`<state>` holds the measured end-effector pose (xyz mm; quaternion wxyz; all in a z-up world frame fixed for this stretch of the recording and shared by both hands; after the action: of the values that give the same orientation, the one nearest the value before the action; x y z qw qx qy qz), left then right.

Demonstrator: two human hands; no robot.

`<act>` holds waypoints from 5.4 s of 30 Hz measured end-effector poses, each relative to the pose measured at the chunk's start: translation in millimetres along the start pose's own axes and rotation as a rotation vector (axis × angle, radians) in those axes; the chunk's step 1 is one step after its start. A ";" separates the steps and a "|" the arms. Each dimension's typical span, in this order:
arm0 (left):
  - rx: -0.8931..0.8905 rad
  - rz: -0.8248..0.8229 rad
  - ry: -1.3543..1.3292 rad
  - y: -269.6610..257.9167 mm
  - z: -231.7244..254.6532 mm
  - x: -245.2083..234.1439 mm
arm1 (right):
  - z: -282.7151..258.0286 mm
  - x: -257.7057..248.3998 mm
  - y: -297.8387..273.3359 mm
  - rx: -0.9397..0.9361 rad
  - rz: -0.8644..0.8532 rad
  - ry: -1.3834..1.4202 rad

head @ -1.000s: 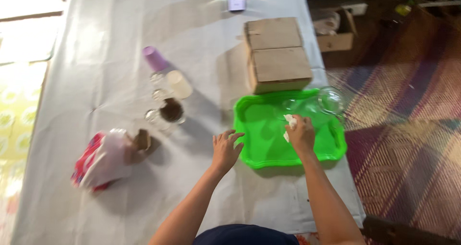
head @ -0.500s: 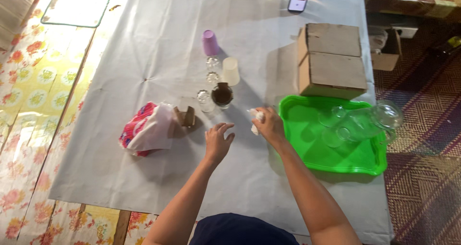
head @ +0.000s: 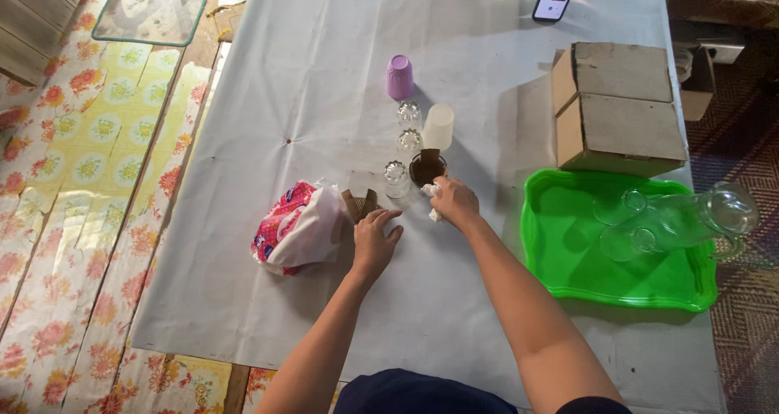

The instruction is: The person wipes and polishes several glass cups and a glass pitcher using a white cloth.

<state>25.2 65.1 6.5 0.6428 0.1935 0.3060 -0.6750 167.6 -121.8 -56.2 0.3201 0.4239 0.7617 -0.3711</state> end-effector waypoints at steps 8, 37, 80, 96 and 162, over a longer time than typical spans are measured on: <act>0.042 -0.006 -0.078 8.7 -11.2 -6.7 | -12.2 -10.5 -17.7 -0.014 0.181 0.040; -0.070 -0.153 -0.476 29.2 1.8 -11.2 | -50.8 -52.7 -41.3 -0.067 -0.185 0.540; 0.118 -0.447 -1.339 10.7 40.6 -5.7 | -15.5 -87.1 -114.7 -0.316 -0.182 1.282; -0.128 -0.477 -0.686 32.1 70.0 45.1 | -42.1 -112.6 -190.4 -0.426 -0.423 0.841; -0.065 -0.910 -1.074 13.2 149.4 48.5 | 14.1 -173.2 -221.4 -0.288 -0.219 0.994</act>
<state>53.2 -70.0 82.7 0.3643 -0.3332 0.0171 -0.8695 50.0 -285.1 140.5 -0.0653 0.4183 0.9047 -0.0483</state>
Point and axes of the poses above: each hand's wrist, its own y-axis towards the middle knuckle, its own x-axis out of the palm, z = x × y, the point moved 2 cm from there along y, towards the middle knuckle, and after that the axes turned 14 degrees about -z, right-handed, at the moved point
